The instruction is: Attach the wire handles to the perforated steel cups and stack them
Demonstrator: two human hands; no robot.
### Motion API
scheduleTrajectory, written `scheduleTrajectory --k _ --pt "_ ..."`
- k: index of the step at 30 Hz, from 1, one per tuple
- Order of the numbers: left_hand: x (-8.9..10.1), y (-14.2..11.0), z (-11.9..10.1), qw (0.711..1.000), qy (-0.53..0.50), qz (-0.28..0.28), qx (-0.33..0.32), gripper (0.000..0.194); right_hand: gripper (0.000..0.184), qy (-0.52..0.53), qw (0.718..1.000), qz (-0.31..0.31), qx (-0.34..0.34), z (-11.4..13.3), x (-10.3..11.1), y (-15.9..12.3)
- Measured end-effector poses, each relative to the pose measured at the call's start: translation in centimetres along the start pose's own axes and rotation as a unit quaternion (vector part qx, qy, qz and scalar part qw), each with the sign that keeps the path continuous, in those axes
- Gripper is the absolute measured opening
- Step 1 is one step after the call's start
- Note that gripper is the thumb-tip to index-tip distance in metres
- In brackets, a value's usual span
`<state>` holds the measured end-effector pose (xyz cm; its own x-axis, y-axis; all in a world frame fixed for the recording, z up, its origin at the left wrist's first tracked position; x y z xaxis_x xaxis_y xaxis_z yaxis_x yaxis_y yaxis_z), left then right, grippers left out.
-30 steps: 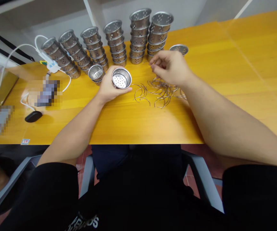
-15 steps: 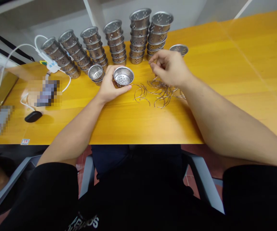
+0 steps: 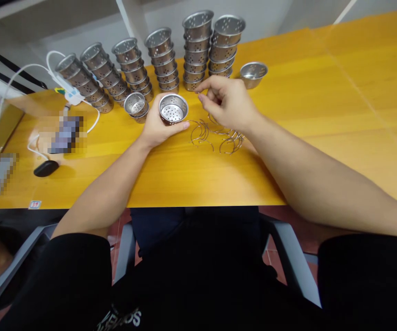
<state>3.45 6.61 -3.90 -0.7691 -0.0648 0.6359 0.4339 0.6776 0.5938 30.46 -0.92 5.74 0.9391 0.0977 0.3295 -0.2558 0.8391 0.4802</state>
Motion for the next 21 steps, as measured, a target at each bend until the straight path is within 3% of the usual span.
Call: scheduleTrajectory --k 4,10,16,21 --pt "-0.4 0.0 0.0 1.0 -0.008 -0.001 0.01 0.102 0.043 0.011 0.999 -0.01 -0.03 1.6 -0.5 -0.3" --pt "-0.6 -0.2 -1.0 0.998 -0.024 0.013 0.054 0.114 0.044 0.027 0.999 -0.015 -0.042 3.3 -1.6 -0.3" --pt "-0.4 -0.1 -4.2 0.997 -0.031 0.05 0.051 0.103 0.048 0.002 0.997 -0.011 -0.074 3.1 -2.6 -0.2" --pt "-0.9 -0.3 -4.8 0.998 -0.002 0.053 0.033 0.098 0.041 0.012 0.997 -0.019 -0.069 2.3 -2.5 -0.2"
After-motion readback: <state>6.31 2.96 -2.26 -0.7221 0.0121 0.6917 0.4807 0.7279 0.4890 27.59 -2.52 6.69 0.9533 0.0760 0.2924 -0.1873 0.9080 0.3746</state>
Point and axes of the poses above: each hand's wrist, its own y-axis towards the middle knuckle, its own x-axis out of the back of the hand, z = x × y, the point moved 5 cm from there along y, towards the middle knuckle, and after that the axes turned 14 degrees about y, right-handed, at the moved point
